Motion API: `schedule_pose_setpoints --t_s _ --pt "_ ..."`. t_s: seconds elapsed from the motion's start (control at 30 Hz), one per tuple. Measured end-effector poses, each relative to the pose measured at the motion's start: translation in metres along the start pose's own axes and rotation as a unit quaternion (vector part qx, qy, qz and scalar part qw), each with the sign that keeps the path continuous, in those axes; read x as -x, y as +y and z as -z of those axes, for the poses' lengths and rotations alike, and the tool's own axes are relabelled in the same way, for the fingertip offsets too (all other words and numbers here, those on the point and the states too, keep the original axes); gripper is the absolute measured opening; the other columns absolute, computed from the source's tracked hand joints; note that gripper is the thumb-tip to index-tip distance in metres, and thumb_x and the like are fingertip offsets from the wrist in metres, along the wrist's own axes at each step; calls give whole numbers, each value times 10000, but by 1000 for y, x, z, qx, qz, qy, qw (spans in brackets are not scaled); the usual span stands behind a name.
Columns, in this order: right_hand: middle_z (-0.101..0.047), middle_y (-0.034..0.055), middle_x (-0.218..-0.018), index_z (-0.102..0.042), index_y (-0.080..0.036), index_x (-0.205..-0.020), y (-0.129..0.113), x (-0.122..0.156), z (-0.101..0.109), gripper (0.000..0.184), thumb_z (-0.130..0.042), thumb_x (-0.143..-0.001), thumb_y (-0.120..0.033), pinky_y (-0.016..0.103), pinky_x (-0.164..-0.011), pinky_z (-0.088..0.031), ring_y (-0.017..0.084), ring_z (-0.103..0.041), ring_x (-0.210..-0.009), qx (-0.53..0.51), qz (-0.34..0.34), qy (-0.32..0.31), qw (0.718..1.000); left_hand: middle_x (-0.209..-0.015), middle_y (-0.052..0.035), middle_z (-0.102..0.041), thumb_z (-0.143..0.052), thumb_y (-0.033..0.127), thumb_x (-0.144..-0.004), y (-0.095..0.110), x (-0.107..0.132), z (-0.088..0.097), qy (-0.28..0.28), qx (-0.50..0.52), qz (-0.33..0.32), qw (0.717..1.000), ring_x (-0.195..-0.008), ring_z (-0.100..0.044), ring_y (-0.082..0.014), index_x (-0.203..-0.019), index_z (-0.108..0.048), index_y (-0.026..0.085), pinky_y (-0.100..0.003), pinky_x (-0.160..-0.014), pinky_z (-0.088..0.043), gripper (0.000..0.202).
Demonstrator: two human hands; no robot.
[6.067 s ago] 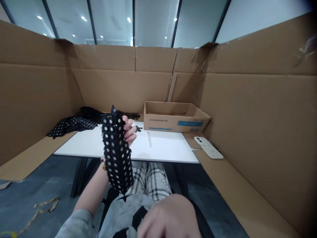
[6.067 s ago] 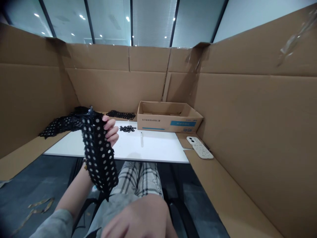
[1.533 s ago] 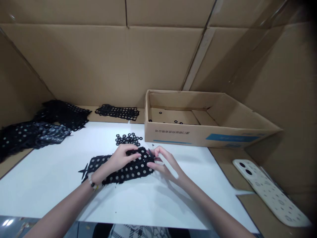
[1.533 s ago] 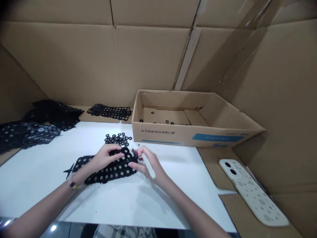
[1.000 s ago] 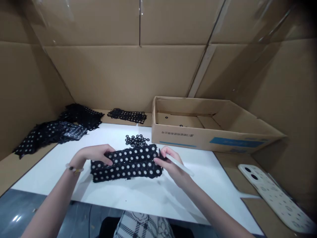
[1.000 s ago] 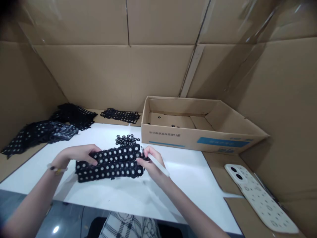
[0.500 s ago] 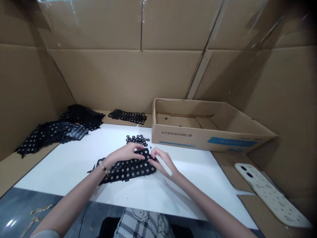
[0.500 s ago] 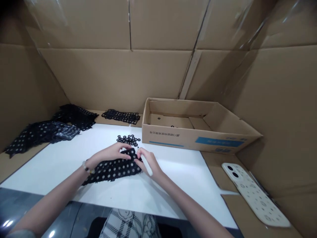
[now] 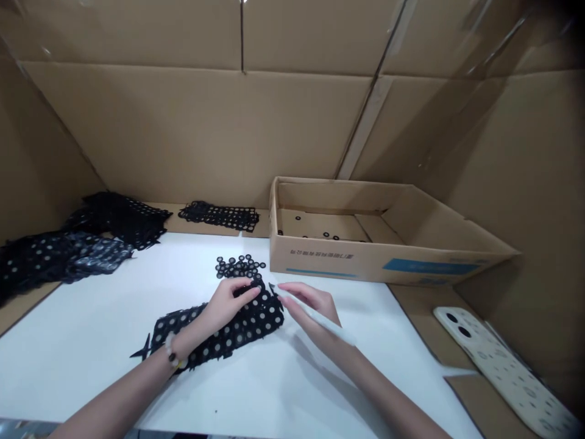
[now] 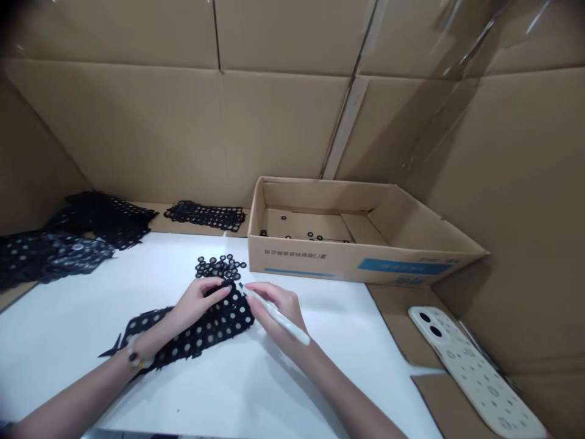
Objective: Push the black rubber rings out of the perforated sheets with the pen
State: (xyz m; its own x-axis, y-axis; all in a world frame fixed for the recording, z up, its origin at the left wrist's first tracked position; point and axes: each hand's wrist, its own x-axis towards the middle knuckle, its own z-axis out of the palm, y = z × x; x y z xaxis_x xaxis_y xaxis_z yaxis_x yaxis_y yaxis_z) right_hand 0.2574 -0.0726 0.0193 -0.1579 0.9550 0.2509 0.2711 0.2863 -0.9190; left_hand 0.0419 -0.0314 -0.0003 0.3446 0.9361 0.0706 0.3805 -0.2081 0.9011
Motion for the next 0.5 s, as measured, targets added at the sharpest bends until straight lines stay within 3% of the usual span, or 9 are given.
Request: schedule_pose_setpoints --t_s 0.17,0.3,0.5 --pt "-743 55 -896 -711 -214 -929 0 3 -4 141 -637 -843 -297 311 -704 -548 219 -694 -798 26 23 -15 999 -856 -26 -719 -601 413 -836 5 5 -5 14 17 10 1000 -823 -632 -208 -796 -662 175 -291 -761 -484 249" --pt "-750 57 -892 -723 -214 -886 -1 1 -3 121 -629 -846 -279 333 -751 -548 225 -696 -811 28 29 -6 999 -835 -31 -715 -600 405 -839 7 7 -5 7 18 3 1000 -813 -633 -204 -788 -667 172 -287 -754 -485 247" --pt "-749 53 -855 -722 -213 -840 -2 2 -2 114 -615 -848 -252 313 -697 -541 220 -697 -767 32 27 -12 999 -809 -27 -704 -621 372 -827 6 9 -9 30 12 -9 999 -791 -625 -196 -747 -670 176 -286 -761 -487 217"
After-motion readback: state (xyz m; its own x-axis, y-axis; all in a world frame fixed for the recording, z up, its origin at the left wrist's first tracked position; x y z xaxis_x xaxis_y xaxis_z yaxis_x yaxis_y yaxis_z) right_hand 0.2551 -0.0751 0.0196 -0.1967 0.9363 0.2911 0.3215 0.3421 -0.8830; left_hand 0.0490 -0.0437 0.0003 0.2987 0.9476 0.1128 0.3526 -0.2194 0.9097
